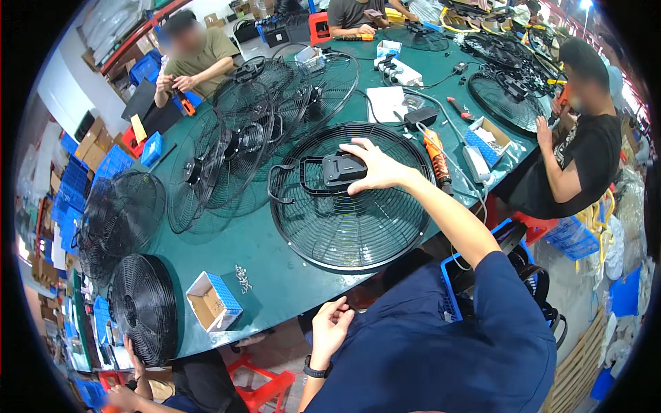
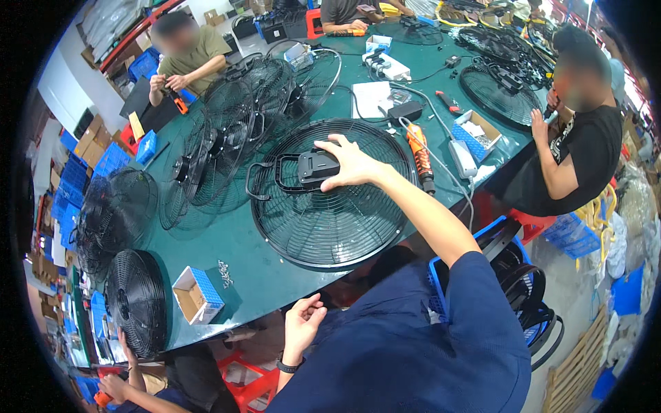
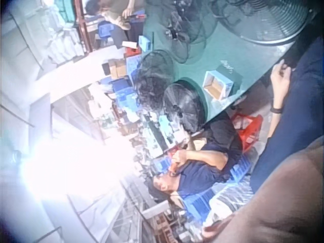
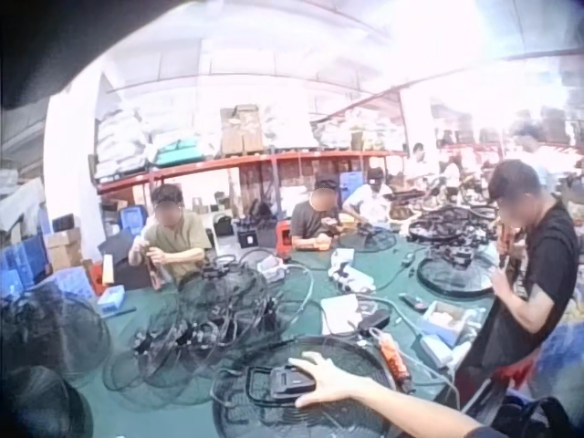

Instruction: Assembling fan guards and motors on a production line.

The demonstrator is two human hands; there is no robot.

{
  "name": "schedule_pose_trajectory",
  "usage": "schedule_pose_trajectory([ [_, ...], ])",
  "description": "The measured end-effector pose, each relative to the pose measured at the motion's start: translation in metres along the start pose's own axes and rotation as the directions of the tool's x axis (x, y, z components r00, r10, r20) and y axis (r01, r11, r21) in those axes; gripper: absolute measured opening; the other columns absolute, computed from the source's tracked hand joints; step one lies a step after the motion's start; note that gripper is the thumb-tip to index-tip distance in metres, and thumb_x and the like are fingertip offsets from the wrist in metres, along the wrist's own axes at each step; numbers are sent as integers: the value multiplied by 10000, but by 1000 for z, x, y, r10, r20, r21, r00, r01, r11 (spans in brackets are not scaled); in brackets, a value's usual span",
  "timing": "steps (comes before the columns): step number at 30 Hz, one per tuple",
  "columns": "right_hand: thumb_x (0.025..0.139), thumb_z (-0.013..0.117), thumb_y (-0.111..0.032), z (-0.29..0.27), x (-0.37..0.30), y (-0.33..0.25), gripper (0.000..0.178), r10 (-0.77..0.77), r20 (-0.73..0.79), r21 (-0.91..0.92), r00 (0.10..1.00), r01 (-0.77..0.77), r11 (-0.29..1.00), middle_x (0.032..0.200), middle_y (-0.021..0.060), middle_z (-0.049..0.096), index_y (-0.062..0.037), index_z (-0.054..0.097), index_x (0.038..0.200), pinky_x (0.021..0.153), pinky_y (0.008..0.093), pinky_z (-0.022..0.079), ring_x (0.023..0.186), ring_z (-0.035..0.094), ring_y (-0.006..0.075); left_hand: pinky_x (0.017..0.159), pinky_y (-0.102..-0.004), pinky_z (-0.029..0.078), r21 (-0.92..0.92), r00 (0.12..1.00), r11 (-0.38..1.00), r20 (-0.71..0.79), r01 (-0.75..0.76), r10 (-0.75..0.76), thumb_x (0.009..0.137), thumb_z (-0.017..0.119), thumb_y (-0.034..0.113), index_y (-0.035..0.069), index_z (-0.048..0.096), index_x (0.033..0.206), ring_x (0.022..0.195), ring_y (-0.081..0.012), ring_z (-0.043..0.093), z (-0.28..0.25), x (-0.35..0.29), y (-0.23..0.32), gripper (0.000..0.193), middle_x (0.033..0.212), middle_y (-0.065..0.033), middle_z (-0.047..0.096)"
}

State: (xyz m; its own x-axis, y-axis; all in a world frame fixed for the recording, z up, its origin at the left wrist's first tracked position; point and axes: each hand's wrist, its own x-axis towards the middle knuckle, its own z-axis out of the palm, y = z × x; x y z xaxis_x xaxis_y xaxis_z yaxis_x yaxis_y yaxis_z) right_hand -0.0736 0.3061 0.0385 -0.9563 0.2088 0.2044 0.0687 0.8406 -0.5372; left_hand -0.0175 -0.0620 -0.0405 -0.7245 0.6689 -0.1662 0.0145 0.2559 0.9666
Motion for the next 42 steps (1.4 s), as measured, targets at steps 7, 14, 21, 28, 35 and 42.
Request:
schedule_pose_trajectory([
  [7,537,851,-298,20,-46,-19,788,-52,-370,221,928,142,965,1130,143,515,4,559,1203,929,353,448,1051,547,288,851,-384,498,-666,915,628,296,404,-274,882,595,100,-62,402,1289,1019,-268,600,12,10,-10,479,1227,-211,546],
  [14,537,878,-255,-12,-81,-51,788,-59,-379,264,924,169,949,1113,112,545,-7,559,1213,906,327,457,1029,571,236,846,-404,494,-690,945,694,325,206,43,863,636,194,-34,416,1243,1046,-335,598,3,-28,43,494,1253,-234,519],
  [21,631,824,-31,-41,-88,-68,752,261,-385,907,885,311,283,1200,133,582,39,484,1298,949,304,432,1079,564,178,794,-348,488,-509,692,681,210,-526,691,778,676,9,-55,624,967,880,-285,637,-11,-4,133,206,967,-190,667],
  [28,818,631,-234,-54,-105,-36,598,251,-302,953,920,300,47,1259,136,532,23,438,1322,943,365,434,1064,563,247,977,-374,385,184,740,807,-327,-561,588,737,661,61,-8,374,1379,1260,-269,425,-19,66,137,707,1394,-166,421],
  [35,842,491,-512,-17,-115,-19,744,58,-76,889,995,94,-447,1307,217,473,24,383,1345,989,519,391,1127,512,404,855,-467,525,-640,950,744,64,-195,304,721,555,-26,31,121,1465,1139,-404,527,-22,79,115,863,1374,-273,359],
  [42,901,396,-584,-3,-108,-24,678,6,70,639,998,-40,-768,1311,215,476,-64,426,1336,937,669,389,1102,504,522,812,-477,555,-632,949,739,16,-234,314,628,471,-55,13,115,1458,1050,-448,579,-22,74,105,906,1337,-306,392],
])
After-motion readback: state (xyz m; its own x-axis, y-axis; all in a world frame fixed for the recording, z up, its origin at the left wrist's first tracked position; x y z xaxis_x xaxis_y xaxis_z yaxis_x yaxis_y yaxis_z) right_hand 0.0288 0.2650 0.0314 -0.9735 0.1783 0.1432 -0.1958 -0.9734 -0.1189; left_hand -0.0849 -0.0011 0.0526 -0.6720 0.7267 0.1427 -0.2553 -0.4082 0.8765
